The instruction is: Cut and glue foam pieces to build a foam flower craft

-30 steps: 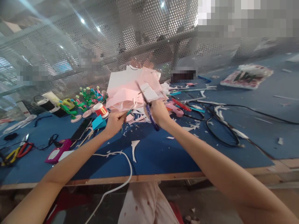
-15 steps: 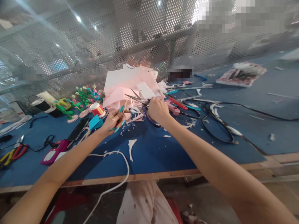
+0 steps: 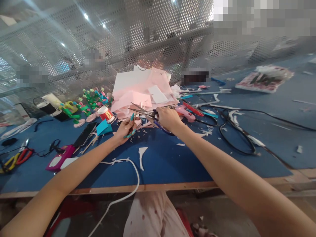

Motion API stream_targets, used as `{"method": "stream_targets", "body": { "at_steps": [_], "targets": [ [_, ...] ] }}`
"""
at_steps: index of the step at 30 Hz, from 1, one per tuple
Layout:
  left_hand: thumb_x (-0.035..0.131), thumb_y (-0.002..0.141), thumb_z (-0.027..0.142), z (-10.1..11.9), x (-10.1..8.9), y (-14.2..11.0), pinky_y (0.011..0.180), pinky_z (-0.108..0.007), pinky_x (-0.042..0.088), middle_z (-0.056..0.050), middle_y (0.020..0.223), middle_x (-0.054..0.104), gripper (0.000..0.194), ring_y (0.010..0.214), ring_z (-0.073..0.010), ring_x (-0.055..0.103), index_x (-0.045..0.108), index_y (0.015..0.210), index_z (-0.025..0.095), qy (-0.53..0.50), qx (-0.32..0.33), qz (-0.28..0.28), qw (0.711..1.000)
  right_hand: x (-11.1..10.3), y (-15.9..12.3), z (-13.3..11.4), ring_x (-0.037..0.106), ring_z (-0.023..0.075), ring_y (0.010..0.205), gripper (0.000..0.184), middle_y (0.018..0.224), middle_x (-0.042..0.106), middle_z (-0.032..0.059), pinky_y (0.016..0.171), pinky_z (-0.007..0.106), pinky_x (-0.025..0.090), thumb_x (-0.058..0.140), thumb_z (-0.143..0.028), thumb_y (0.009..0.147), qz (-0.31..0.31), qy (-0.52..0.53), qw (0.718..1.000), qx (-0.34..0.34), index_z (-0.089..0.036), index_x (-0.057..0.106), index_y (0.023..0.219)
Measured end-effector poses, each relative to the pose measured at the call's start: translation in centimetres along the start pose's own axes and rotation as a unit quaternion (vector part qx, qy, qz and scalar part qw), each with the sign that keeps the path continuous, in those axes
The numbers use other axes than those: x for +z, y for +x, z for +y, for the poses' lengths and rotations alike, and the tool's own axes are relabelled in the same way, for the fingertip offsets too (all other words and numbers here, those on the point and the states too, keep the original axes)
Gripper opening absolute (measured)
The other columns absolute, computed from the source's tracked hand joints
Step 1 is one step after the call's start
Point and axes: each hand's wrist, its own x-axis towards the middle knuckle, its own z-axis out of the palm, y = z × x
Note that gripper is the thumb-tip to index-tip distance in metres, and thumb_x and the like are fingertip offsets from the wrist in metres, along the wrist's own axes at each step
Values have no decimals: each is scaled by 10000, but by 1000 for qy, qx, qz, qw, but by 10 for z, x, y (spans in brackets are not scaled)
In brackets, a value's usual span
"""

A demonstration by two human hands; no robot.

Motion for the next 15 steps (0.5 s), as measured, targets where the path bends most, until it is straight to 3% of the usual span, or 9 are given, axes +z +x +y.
{"method": "stream_targets", "body": {
  "at_steps": [5, 15],
  "targets": [
    [710, 584, 561, -3, -1, -1, 329, -159, 190, 82, 439, 464, 513, 329, -22, 326, 619, 857, 136, 8, -27, -11, 1000, 1, -3, -2, 616, 249, 850, 286, 941, 679, 148, 597, 277, 331, 352, -191, 831, -2, -11, 1000, -3, -140, 604, 957],
    [665, 620, 598, -9, -3, 0, 356, -168, 219, 73, 456, 442, 536, 365, -29, 314, 633, 895, 139, 29, -10, -28, 999, 2, -4, -5, 613, 236, 839, 245, 909, 678, 132, 586, 269, 312, 396, -248, 826, -8, -7, 1000, -14, -148, 611, 888]
  ]
}}
